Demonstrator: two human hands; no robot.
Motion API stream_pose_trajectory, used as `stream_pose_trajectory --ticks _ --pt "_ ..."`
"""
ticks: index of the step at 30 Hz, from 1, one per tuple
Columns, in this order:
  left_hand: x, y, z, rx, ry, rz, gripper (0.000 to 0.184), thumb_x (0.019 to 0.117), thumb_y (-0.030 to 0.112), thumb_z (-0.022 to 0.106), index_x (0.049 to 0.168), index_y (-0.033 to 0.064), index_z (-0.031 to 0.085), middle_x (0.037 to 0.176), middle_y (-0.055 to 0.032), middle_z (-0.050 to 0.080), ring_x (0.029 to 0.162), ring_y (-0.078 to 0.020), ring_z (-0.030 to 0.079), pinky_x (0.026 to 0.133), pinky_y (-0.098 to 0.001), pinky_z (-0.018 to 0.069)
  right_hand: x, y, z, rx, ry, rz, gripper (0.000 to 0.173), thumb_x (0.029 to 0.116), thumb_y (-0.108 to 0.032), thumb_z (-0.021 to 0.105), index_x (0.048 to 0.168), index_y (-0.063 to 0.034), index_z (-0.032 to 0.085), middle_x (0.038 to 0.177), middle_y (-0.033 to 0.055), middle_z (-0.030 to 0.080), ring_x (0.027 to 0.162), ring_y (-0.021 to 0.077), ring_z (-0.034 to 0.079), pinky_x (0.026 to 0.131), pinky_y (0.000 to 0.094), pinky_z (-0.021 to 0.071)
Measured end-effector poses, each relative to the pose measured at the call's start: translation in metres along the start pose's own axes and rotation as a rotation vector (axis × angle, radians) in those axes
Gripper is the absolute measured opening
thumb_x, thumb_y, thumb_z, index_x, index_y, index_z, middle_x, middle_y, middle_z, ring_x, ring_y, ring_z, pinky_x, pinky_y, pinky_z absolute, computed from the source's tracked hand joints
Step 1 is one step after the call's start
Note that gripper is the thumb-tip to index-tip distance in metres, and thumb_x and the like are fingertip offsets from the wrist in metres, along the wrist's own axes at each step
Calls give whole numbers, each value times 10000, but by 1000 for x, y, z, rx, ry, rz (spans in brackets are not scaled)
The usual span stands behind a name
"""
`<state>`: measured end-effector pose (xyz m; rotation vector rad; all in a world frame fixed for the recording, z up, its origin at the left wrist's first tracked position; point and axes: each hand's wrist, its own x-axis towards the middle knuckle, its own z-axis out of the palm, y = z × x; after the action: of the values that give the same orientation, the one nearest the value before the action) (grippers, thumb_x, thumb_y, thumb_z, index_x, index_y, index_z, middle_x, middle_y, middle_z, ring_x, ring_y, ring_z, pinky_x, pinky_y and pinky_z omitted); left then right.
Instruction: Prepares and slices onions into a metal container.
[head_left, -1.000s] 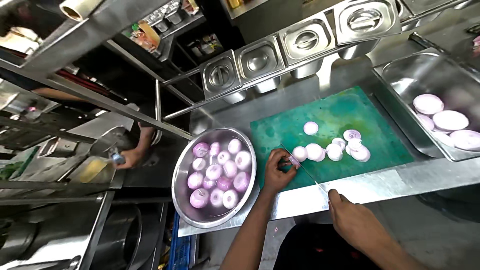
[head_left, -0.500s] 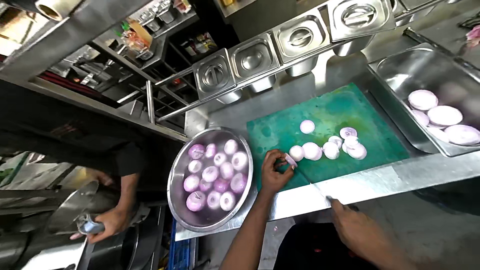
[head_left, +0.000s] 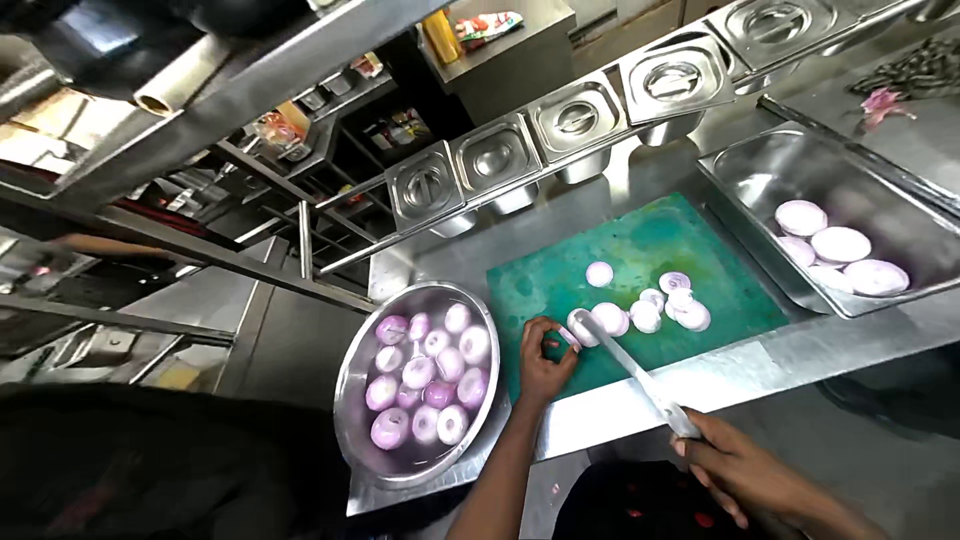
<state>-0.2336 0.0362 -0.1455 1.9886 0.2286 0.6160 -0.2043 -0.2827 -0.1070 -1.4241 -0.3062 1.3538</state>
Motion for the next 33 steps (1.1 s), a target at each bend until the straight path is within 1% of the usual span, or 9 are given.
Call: stream_pose_trajectory --ticks 3,6,7,10,13,18,23,27,33 --pt "6 9 8 214 -37 9 518 757 338 814 1200 129 644 1290 -82 581 1145 -182 596 818 -345 572 -5 -3 -6 41 59 -25 232 1024 -321 531 1189 -159 511 672 35 539 429 177 534 397 356 519" --pt "22 31 18 553 -222 -57 984 687 581 862 1474 127 485 1465 -188 487 1313 -362 515 1006 -539 516 -11 1 -10 65 110 -52 213 1019 -305 528 1166 -152 508 662 33 534 423 176 536 388 355 518" --pt "30 41 21 644 -318 -127 1025 689 584 865 1518 148 449 1489 -187 480 1325 -390 497 1019 -565 491 -13 4 -12 65 125 -61 205 1015 -299 527 1152 -147 511 657 33 536 421 176 540 387 355 520" --pt "51 62 23 731 -506 -301 810 776 431 827 1481 198 501 1446 -122 536 1295 -373 520 1002 -571 494 -22 13 -17 60 168 -93 196 1013 -275 529 1147 -133 517 660 38 546 421 178 543 391 356 523" --pt "65 68 18 704 -563 -351 689 781 337 816 1404 169 573 1349 -123 610 1228 -356 578 988 -574 501 -32 26 -21 70 229 -112 204 1018 -274 530 1160 -129 512 670 39 558 428 173 549 402 354 528" --pt "88 80 42 677 -612 -315 668 759 324 834 1362 155 604 1331 -134 610 1205 -354 585 977 -572 504 -44 40 -23 83 298 -156 207 1025 -241 528 1184 -109 509 684 44 565 446 181 550 411 360 522" --pt "92 92 74 855 -785 -332 728 732 429 848 1398 299 586 1484 -157 459 1296 -426 485 920 -616 518 -57 46 -23 31 340 -174 238 1037 -243 528 1210 -80 531 724 71 604 471 204 582 443 393 548" --pt "91 95 84 907 -831 -331 565 767 401 803 1281 230 644 1358 -169 557 1203 -391 567 925 -576 524 -64 56 -25 35 384 -195 236 1038 -240 539 1199 -69 533 745 72 614 491 203 590 459 395 551" --pt "121 103 63 878 -842 -331 640 780 374 828 1342 152 618 1373 -197 569 1248 -378 574 1021 -580 489 -80 64 -24 0 459 -227 274 1041 -262 541 1224 -59 545 760 84 627 527 205 608 500 403 555"
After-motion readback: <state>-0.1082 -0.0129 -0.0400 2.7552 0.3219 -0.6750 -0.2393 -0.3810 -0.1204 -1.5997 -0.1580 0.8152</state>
